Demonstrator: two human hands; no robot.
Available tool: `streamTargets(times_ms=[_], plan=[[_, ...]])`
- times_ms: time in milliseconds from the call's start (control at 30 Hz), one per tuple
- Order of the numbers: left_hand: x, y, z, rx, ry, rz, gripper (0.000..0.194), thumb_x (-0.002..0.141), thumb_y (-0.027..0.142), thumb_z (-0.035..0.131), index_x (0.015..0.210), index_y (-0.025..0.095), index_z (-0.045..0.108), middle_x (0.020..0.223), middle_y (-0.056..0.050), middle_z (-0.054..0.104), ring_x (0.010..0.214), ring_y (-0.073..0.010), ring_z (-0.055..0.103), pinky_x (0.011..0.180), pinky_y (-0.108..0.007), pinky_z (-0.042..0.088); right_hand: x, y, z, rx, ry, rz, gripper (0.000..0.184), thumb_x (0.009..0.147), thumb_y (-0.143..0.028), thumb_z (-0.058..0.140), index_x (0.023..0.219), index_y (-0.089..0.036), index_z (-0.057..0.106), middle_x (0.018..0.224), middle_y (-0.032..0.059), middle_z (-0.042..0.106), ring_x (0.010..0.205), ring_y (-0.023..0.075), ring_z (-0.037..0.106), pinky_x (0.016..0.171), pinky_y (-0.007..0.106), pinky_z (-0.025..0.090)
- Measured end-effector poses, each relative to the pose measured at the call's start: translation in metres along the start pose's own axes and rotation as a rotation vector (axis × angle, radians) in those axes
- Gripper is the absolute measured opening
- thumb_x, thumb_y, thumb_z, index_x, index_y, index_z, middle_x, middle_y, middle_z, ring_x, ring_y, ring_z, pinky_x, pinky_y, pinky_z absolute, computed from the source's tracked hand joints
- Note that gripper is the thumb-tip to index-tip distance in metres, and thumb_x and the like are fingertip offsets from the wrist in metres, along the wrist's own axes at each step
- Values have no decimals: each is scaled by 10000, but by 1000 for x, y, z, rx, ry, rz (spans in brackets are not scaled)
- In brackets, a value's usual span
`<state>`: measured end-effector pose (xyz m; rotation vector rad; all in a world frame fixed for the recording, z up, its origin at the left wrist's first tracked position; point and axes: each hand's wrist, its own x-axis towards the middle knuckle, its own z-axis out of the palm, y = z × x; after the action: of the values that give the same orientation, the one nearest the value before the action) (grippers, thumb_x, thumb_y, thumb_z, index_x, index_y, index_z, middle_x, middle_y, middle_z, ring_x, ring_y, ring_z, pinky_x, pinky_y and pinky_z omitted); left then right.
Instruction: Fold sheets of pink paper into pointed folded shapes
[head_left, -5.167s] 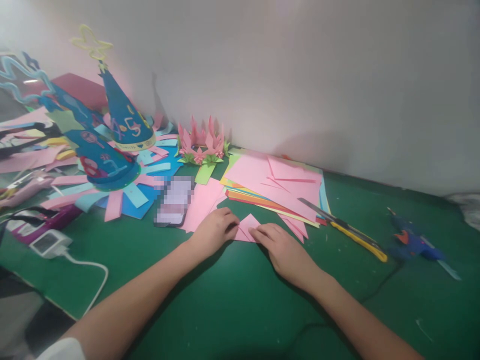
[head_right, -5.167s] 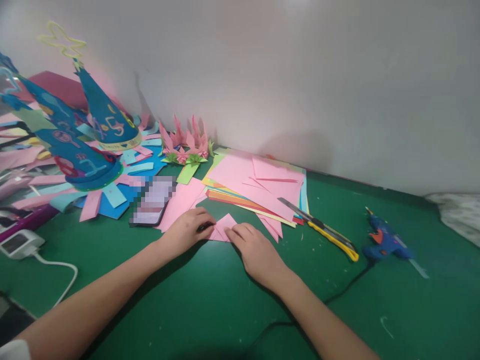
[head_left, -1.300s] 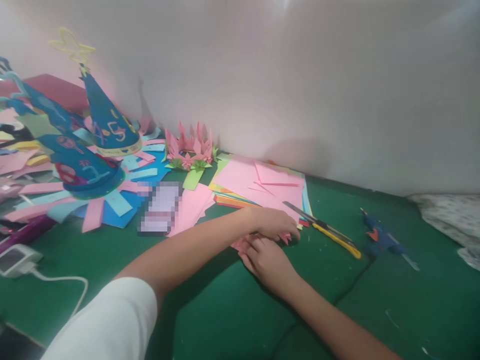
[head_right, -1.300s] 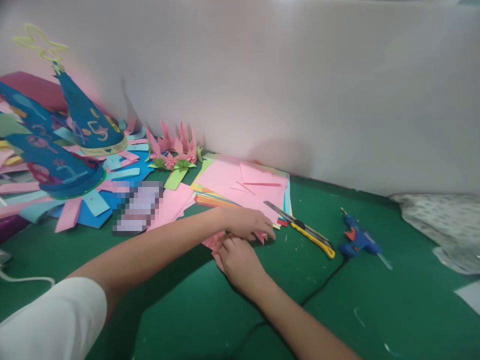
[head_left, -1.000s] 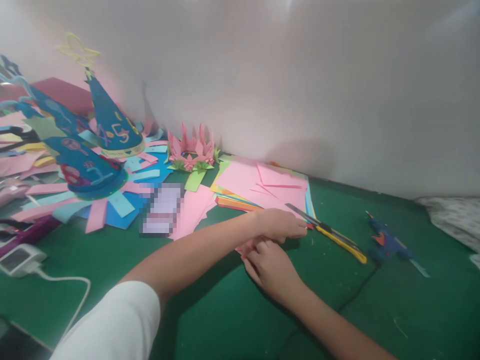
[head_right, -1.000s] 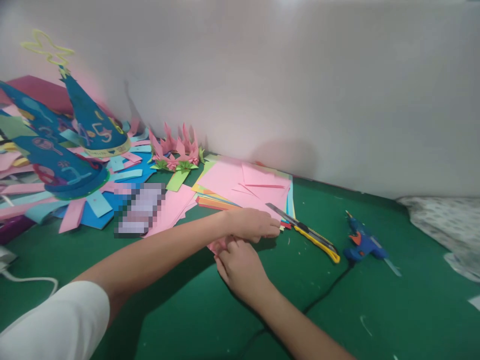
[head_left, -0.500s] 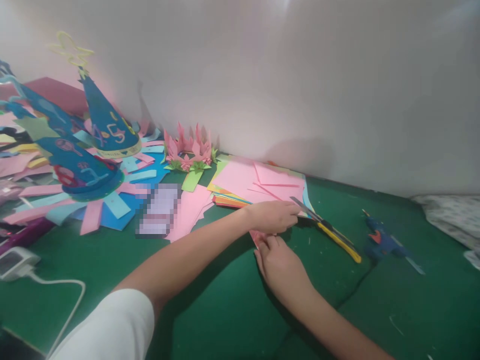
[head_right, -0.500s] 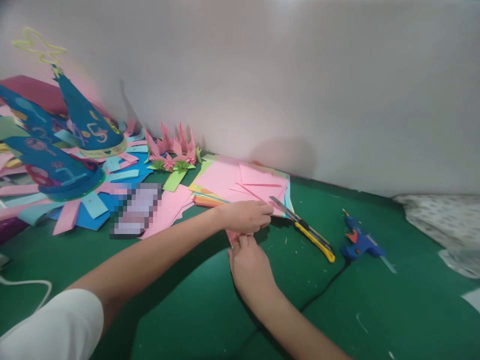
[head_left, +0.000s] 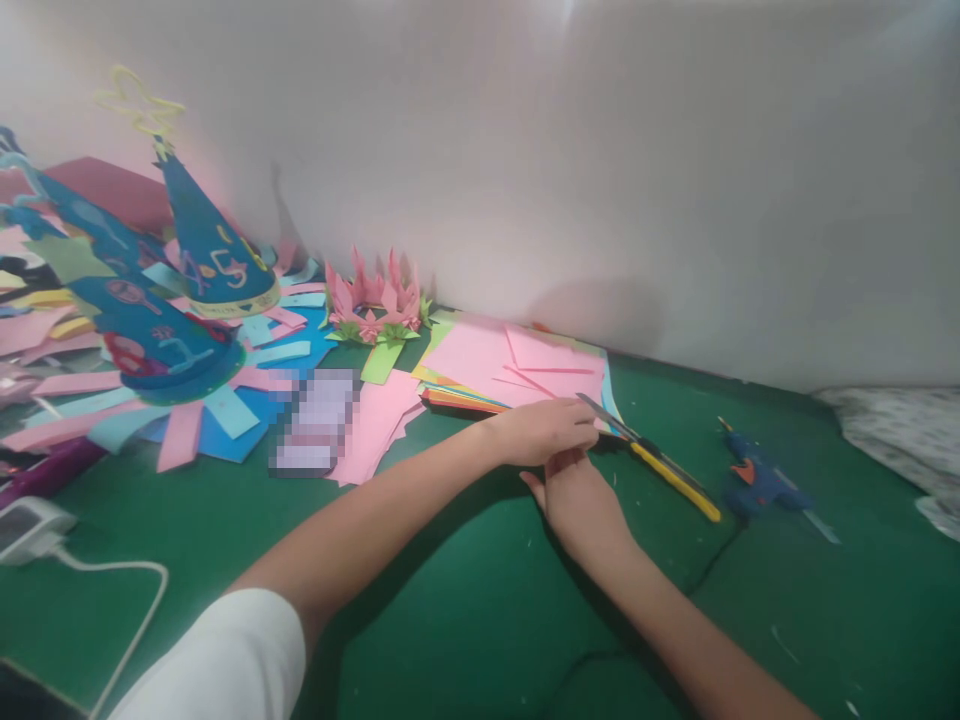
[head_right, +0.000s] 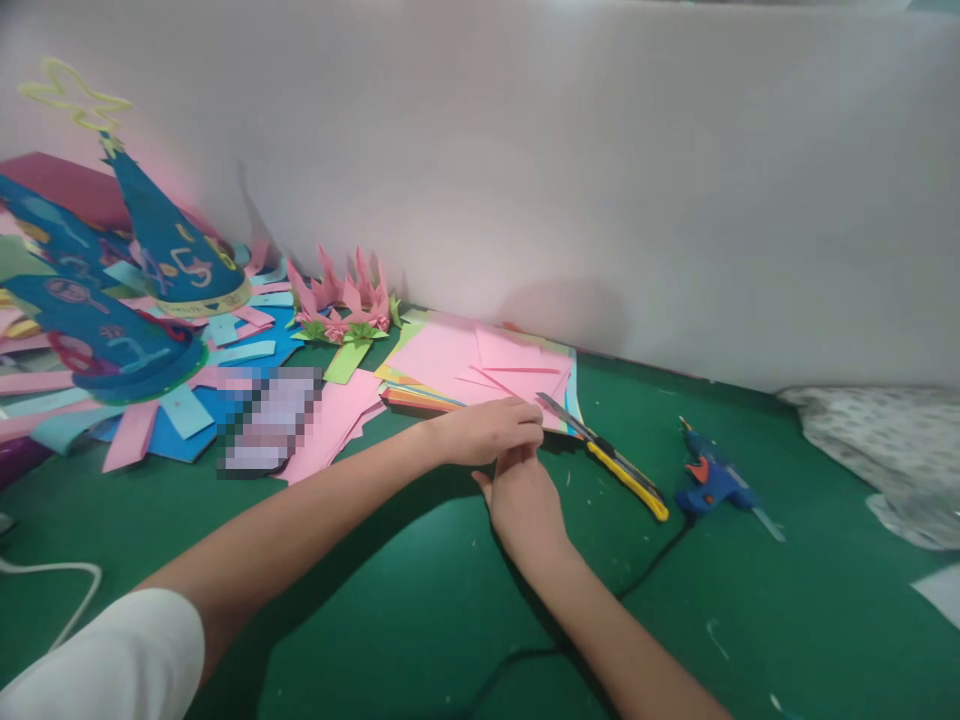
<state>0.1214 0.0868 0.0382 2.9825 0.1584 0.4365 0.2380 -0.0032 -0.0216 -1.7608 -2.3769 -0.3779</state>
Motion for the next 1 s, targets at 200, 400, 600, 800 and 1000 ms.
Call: streamTargets(times_ms=[200,400,600,800,1000], plan=[[-5,4,6,-77,1,-68,220,779,22,500,970,100,574,1002,-122,549,870,-183,499,761,-264,410,4,12,1,109,-62,-29,401,889,-358,482,1120,-41,569,1068,227,610,1024,335,547,860,431,448],[-8,7,26,-218,83,-211,183,846,98,470,994,129,575,1047,-91,555,893,-164,515,778,-258,423,1,7,-4,3,-28,-122,341,908,-268,405,1082,-57,608,975,193,650,970,325,552,860,459,440],[-20,14,34,-442,143,-372,256,915,157,406,1108,173,573,1129,-64,551,953,-140,545,805,-230,426,-6,-7,-14,-1,-26,-143,309,888,-186,409,1062,-68,635,1114,221,595,1070,349,515,896,498,422],[-28,19,39,-474,115,-377,237,927,215,424,1084,164,594,1039,-63,621,902,-142,583,785,-232,444,-18,1,-69,82,-213,-138,241,873,-316,463,907,-231,686,813,107,690,625,241,631,502,335,457],[-35,30,54,-126,139,-174,249,914,158,434,1090,169,610,1173,-95,576,1077,-193,499,952,-301,386,34,39,-68,121,-20,-39,323,905,-350,387,1032,-209,648,999,101,688,893,257,632,720,354,466]])
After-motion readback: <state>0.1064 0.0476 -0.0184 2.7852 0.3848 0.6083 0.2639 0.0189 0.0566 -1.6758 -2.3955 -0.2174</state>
